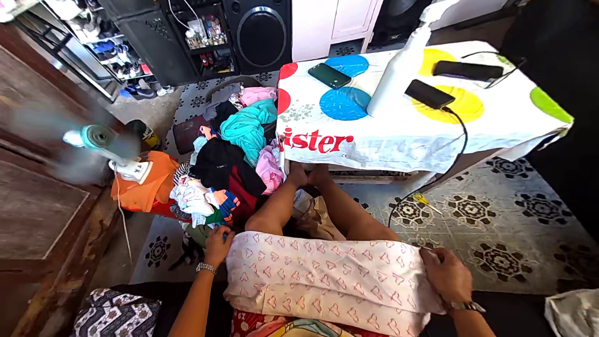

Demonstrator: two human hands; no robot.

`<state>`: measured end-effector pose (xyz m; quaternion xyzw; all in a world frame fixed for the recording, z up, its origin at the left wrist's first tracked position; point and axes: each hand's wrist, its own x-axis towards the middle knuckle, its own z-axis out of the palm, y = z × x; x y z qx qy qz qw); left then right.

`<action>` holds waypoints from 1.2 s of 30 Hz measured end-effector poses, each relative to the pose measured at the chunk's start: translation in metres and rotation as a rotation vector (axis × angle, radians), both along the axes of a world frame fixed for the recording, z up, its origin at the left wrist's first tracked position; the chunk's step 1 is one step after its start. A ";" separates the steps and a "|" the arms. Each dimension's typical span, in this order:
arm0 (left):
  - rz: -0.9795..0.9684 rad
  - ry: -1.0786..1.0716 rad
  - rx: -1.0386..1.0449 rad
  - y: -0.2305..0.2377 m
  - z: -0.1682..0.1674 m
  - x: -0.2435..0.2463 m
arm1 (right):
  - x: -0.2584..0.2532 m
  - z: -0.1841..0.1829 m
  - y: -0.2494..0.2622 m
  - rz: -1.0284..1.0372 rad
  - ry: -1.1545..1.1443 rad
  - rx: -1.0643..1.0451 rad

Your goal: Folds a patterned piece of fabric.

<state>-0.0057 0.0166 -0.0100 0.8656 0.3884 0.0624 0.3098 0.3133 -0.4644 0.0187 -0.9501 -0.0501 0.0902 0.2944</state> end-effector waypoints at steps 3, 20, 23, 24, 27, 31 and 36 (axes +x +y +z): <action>-0.005 -0.231 -0.174 -0.009 0.022 -0.020 | -0.020 0.035 0.029 0.258 -0.195 -0.017; 0.270 -0.548 -1.244 -0.037 0.009 -0.049 | -0.170 0.048 0.298 0.784 0.513 0.270; 0.260 -0.531 -1.156 -0.041 -0.002 -0.048 | -0.179 0.045 0.290 0.666 0.400 0.284; 0.240 -0.539 -1.072 -0.043 -0.005 -0.048 | -0.183 0.043 0.287 0.672 0.340 0.286; 0.280 -0.577 -0.812 -0.044 -0.007 -0.040 | -0.192 0.037 0.281 0.707 0.227 0.270; 0.271 -0.381 -0.463 -0.030 -0.001 -0.031 | -0.189 0.039 0.255 0.728 0.131 0.212; 0.093 -0.059 -0.149 -0.037 0.036 -0.018 | -0.107 0.056 0.150 0.424 -0.168 0.058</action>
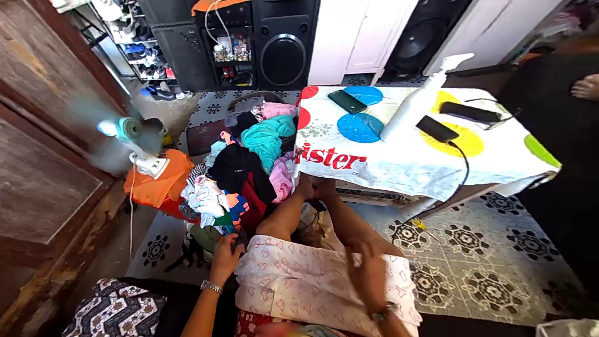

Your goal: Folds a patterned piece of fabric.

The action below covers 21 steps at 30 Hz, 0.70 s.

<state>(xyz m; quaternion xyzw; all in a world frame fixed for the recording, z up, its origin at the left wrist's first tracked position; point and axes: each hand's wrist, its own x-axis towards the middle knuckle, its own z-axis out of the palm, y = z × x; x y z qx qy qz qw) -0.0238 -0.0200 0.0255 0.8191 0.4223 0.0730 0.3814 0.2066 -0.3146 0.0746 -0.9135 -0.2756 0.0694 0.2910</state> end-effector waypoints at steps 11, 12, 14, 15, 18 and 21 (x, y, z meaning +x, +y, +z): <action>-0.221 0.154 0.393 -0.031 0.009 0.096 | 0.061 -0.100 -0.148 -0.424 0.802 0.380; -0.224 0.209 0.430 -0.029 0.012 0.098 | 0.063 -0.097 -0.147 -0.433 0.735 0.403; -0.276 0.309 0.463 -0.030 0.021 0.095 | 0.069 -0.090 -0.146 -0.428 0.589 0.471; -0.305 0.324 0.479 -0.030 0.026 0.094 | 0.074 -0.087 -0.145 -0.436 0.527 0.504; -0.332 0.323 0.521 -0.021 0.036 0.096 | 0.084 -0.084 -0.139 -0.476 0.418 0.506; -0.442 0.248 0.426 -0.009 0.036 0.096 | 0.087 -0.086 -0.142 -0.451 0.549 0.373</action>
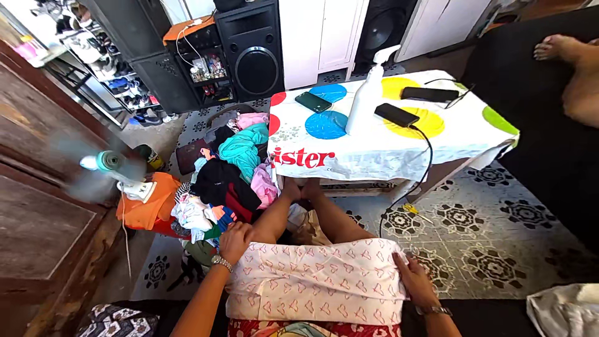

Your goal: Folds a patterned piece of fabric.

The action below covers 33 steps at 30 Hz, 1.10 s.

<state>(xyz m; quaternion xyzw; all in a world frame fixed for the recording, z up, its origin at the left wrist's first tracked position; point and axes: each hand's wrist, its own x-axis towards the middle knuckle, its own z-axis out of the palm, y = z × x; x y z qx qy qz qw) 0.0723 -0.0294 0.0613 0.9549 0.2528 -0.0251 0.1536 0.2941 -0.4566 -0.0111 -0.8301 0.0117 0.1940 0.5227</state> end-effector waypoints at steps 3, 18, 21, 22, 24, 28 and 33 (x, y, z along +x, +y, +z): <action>-0.157 -0.088 -0.230 0.003 -0.014 -0.009 | -0.004 0.000 -0.013 0.089 0.249 0.039; 0.113 -0.270 -1.485 -0.130 0.020 -0.007 | -0.023 0.105 0.004 0.106 0.034 0.751; 0.112 -0.298 -1.664 -0.142 0.006 -0.017 | -0.050 0.162 0.076 0.276 -0.009 0.738; 0.093 -0.358 -1.703 -0.134 0.011 -0.027 | -0.065 0.175 0.102 0.364 -0.017 0.697; 0.052 -0.503 -1.757 -0.101 0.021 -0.053 | -0.102 0.189 0.156 0.614 -0.065 0.594; 0.445 -0.611 -1.675 -0.036 0.025 -0.112 | -0.171 0.136 0.254 1.128 -0.100 0.505; 0.565 -0.479 -1.423 -0.028 0.020 -0.126 | -0.196 0.071 0.249 0.998 -0.598 0.367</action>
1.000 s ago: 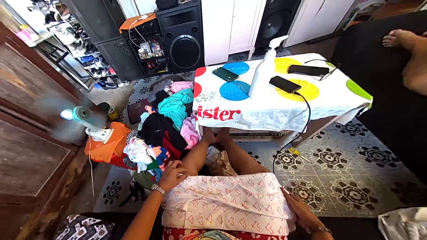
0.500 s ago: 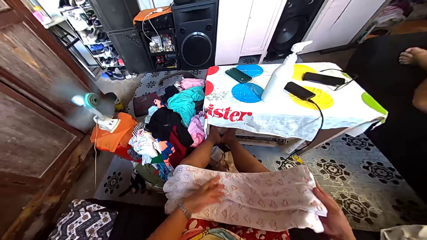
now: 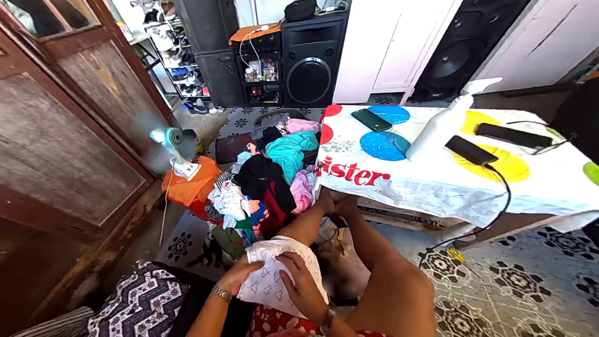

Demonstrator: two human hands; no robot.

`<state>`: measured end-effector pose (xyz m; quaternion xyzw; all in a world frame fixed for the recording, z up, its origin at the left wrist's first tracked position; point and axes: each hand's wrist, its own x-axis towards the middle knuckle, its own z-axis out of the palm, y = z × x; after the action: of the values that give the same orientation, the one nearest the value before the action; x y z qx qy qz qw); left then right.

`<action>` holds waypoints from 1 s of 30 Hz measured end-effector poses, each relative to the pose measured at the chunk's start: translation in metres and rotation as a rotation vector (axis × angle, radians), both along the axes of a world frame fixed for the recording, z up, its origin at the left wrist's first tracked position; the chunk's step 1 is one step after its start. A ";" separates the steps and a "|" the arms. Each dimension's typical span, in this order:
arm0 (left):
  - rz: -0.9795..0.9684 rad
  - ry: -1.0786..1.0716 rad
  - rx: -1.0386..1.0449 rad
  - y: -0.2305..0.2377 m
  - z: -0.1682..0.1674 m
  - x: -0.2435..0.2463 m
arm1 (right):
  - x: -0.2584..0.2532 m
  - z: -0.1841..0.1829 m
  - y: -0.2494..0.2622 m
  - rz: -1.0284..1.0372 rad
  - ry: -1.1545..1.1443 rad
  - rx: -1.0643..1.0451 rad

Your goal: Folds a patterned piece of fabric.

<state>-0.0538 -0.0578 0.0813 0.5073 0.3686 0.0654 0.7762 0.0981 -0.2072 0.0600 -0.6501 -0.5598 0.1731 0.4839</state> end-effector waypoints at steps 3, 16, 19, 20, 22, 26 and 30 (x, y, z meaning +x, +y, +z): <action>-0.001 -0.091 -0.050 -0.006 0.019 0.007 | -0.003 -0.019 -0.014 -0.135 -0.205 0.088; -0.152 0.264 1.038 -0.077 -0.031 0.040 | -0.017 -0.073 -0.013 -0.304 -0.272 -0.163; -0.112 0.322 0.892 -0.063 -0.064 0.059 | -0.007 -0.083 -0.016 -0.427 0.046 -0.244; -0.088 0.305 0.759 -0.049 -0.070 0.061 | -0.005 -0.085 -0.017 -0.431 0.117 -0.263; -0.054 0.245 0.437 -0.030 -0.075 0.060 | -0.003 -0.085 -0.017 -0.419 0.200 -0.241; 0.102 0.272 0.101 -0.019 -0.090 0.052 | 0.014 -0.032 -0.016 -0.304 0.442 -0.584; 0.008 0.513 0.736 -0.012 -0.072 0.047 | 0.037 -0.070 -0.044 -0.533 0.740 -0.447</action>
<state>-0.0073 -0.0698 0.0095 0.7481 0.5032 0.0677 0.4271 0.1347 -0.2510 -0.0098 -0.7532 -0.1148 0.3777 0.5263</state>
